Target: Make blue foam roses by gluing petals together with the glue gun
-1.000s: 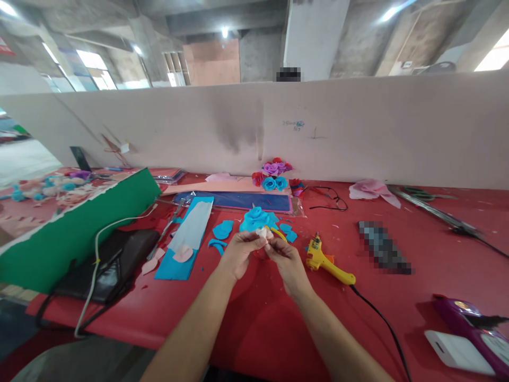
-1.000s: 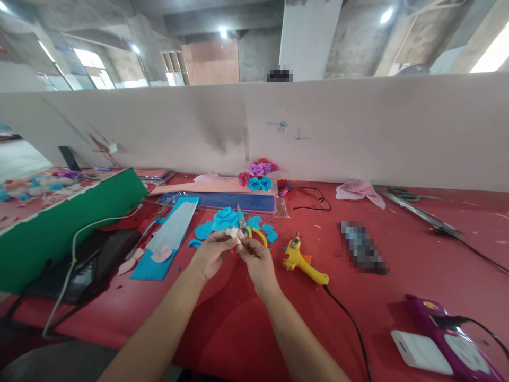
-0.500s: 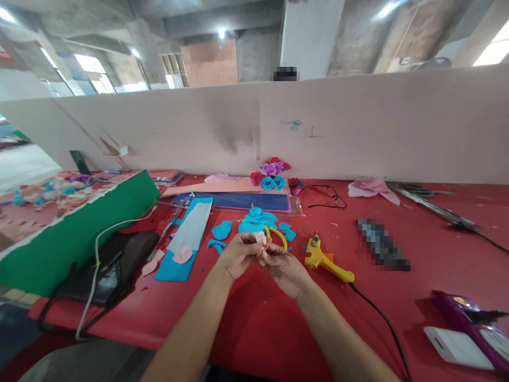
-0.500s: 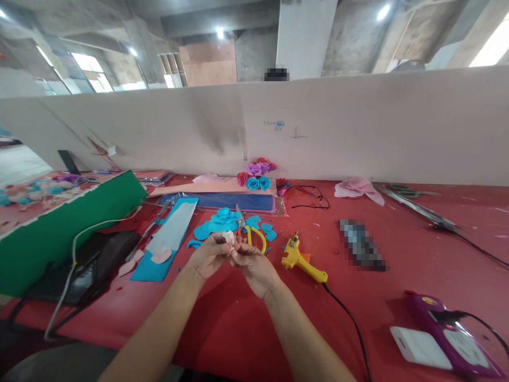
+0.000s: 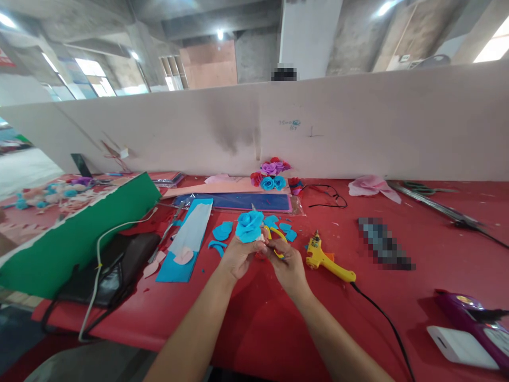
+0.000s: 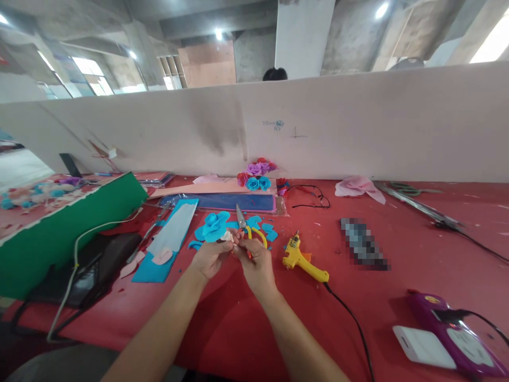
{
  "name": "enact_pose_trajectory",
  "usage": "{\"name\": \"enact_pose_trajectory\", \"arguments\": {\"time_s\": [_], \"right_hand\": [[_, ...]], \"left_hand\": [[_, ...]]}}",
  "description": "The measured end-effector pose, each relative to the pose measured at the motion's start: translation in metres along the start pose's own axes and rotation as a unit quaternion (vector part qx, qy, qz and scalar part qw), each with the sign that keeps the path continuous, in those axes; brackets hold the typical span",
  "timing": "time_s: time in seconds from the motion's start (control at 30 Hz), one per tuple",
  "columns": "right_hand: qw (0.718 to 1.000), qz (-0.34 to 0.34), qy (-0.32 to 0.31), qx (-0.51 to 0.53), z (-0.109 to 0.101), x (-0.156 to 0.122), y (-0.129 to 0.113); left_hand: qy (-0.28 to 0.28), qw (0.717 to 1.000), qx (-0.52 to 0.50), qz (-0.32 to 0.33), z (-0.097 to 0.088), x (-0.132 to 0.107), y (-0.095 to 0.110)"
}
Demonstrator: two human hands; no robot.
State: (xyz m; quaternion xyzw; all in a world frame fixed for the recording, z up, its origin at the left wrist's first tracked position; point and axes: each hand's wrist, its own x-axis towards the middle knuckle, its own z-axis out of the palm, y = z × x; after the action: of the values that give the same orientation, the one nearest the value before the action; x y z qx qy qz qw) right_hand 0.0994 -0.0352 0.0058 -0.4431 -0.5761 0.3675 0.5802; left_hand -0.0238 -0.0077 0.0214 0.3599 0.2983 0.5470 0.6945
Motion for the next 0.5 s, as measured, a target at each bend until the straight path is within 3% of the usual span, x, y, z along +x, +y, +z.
{"name": "enact_pose_trajectory", "arguments": {"time_s": [0.2,0.37,0.5], "right_hand": [[0.992,0.064,-0.029,0.104,-0.002,0.000,0.005],[0.957,0.151,-0.071,0.236,-0.002,0.001,0.013],[0.935,0.185,-0.085,0.289,0.000,0.002,0.017]], "left_hand": [[-0.045,0.997,0.053,-0.035,-0.007,-0.002,0.000],[-0.091,0.990,0.106,-0.028,-0.008,-0.004,0.003],[-0.055,0.993,0.093,-0.035,-0.008,0.000,-0.001]]}}
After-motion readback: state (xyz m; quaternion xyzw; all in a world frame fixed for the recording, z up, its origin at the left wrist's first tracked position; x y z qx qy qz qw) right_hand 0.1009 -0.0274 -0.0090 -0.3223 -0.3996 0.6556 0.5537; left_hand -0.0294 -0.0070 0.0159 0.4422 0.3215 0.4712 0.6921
